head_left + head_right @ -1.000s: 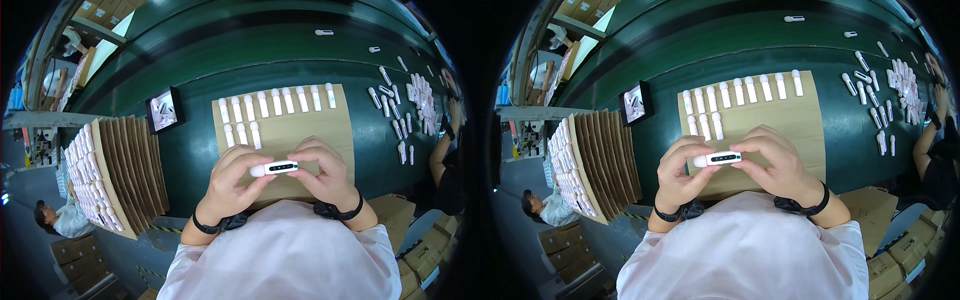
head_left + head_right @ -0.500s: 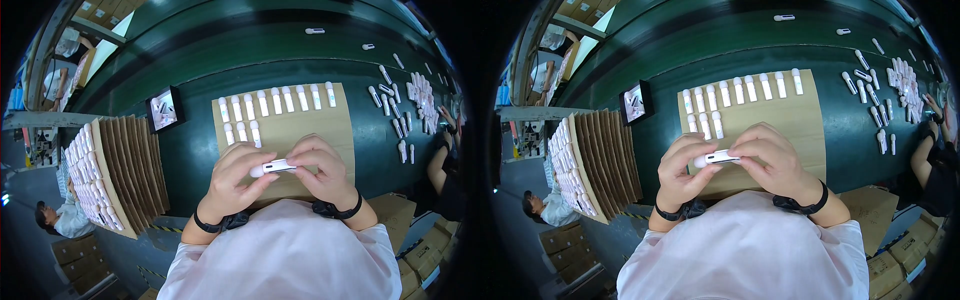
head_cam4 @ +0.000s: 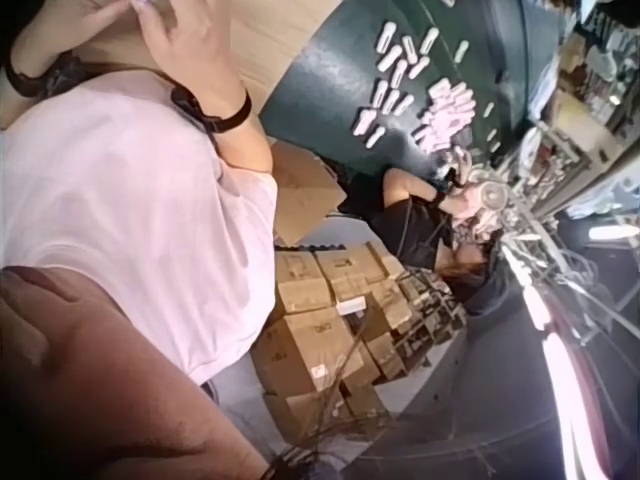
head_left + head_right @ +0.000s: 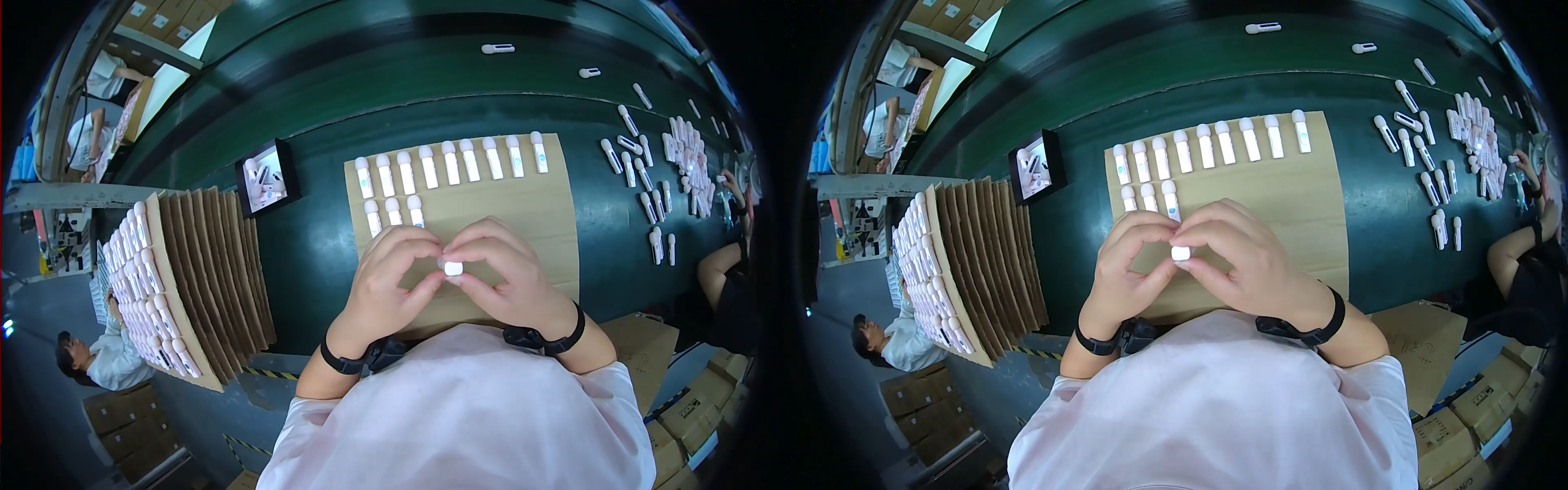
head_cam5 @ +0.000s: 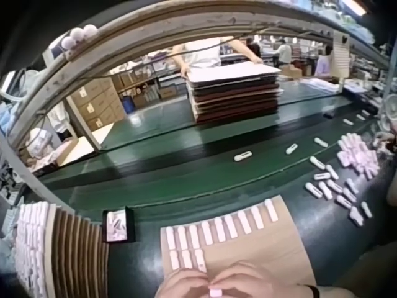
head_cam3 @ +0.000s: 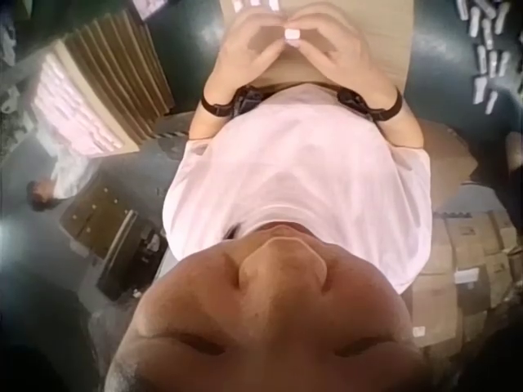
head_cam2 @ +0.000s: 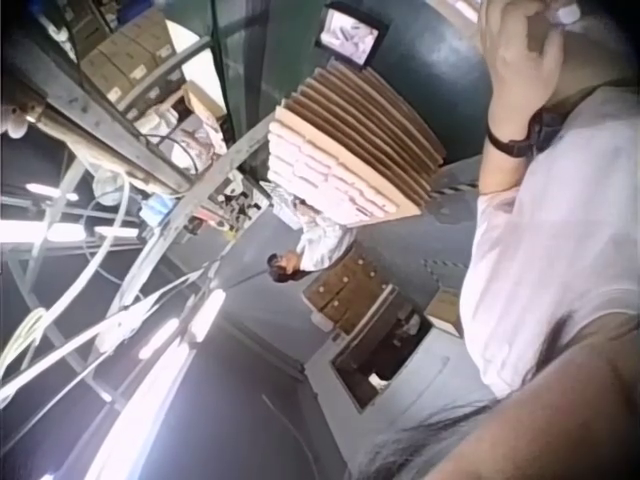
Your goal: The person picks up white electronic devices and their caps from a conveyor belt, fits the caps onto the devices, and aligns the assembled units in rows on a cardboard sheet.
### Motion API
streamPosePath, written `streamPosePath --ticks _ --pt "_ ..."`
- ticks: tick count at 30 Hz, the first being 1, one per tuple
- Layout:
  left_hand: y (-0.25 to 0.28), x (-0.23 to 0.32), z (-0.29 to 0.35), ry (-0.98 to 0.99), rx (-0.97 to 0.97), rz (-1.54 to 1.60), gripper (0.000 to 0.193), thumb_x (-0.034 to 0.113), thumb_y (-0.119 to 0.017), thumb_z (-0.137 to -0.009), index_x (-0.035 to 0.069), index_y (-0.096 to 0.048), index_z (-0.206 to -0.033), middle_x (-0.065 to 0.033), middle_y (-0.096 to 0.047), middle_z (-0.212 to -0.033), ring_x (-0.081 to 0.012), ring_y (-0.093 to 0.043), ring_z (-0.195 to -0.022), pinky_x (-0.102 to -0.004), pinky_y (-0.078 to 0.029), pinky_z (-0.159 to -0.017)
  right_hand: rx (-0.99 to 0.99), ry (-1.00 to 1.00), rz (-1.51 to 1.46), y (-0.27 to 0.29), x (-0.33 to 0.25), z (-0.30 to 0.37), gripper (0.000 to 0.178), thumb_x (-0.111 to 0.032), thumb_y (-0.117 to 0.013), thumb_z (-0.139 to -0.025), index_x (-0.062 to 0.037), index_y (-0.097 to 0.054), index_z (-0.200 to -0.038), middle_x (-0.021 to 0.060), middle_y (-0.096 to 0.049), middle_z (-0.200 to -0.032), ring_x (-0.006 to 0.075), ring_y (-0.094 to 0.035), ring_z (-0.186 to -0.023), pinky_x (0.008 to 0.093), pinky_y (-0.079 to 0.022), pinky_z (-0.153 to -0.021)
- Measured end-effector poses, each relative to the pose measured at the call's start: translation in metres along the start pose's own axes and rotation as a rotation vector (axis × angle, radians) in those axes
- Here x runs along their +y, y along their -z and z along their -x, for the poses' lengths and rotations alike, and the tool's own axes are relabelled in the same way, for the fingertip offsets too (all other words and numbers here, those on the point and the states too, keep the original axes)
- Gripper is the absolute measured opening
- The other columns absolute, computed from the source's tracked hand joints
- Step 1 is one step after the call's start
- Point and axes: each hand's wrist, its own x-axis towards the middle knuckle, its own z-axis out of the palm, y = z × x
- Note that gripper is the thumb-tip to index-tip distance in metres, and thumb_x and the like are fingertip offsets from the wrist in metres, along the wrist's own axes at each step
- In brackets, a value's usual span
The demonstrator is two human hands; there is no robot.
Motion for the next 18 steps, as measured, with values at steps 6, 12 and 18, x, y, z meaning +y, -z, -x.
streamPosePath --ticks 6,12,18 --pt "0.004 -0.012 0.024 0.117 -0.190 -0.246 0.032 0.012 -0.079 -0.074 0.006 -0.065 -0.102 -0.0085 -0.065 -0.107 -0.0291 -0.062 -0.097 -0.0397 -0.050 -0.084 -0.082 -0.227 0.163 -0.006 0.023 0.007 0.028 0.004 -0.071 -0.079 -0.0035 -0.062 -0.105 0.0128 -0.064 -0.103 0.0292 -0.064 -0.091 0.0377 -0.053 -0.079" --pt "0.000 -0.017 0.039 0.156 -0.324 -0.270 0.025 0.017 -0.076 -0.078 0.007 -0.067 -0.100 -0.0066 -0.063 -0.110 -0.0276 -0.060 -0.101 -0.0400 -0.049 -0.087 -0.101 -0.058 0.468 -0.014 0.049 0.010 0.027 0.000 -0.071 -0.079 -0.0032 -0.062 -0.104 0.0106 -0.064 -0.106 0.0314 -0.064 -0.095 0.0387 -0.053 -0.081" --pt "0.000 -0.021 0.041 0.168 -0.374 -0.265 0.022 0.018 -0.075 -0.079 0.007 -0.068 -0.096 -0.0060 -0.062 -0.110 -0.0269 -0.059 -0.104 -0.0403 -0.049 -0.088 -0.282 -0.093 0.570 -0.020 0.043 0.017 0.023 -0.004 -0.070 -0.080 -0.0035 -0.063 -0.102 0.0093 -0.060 -0.112 0.0296 -0.062 -0.100 0.0384 -0.052 -0.084"
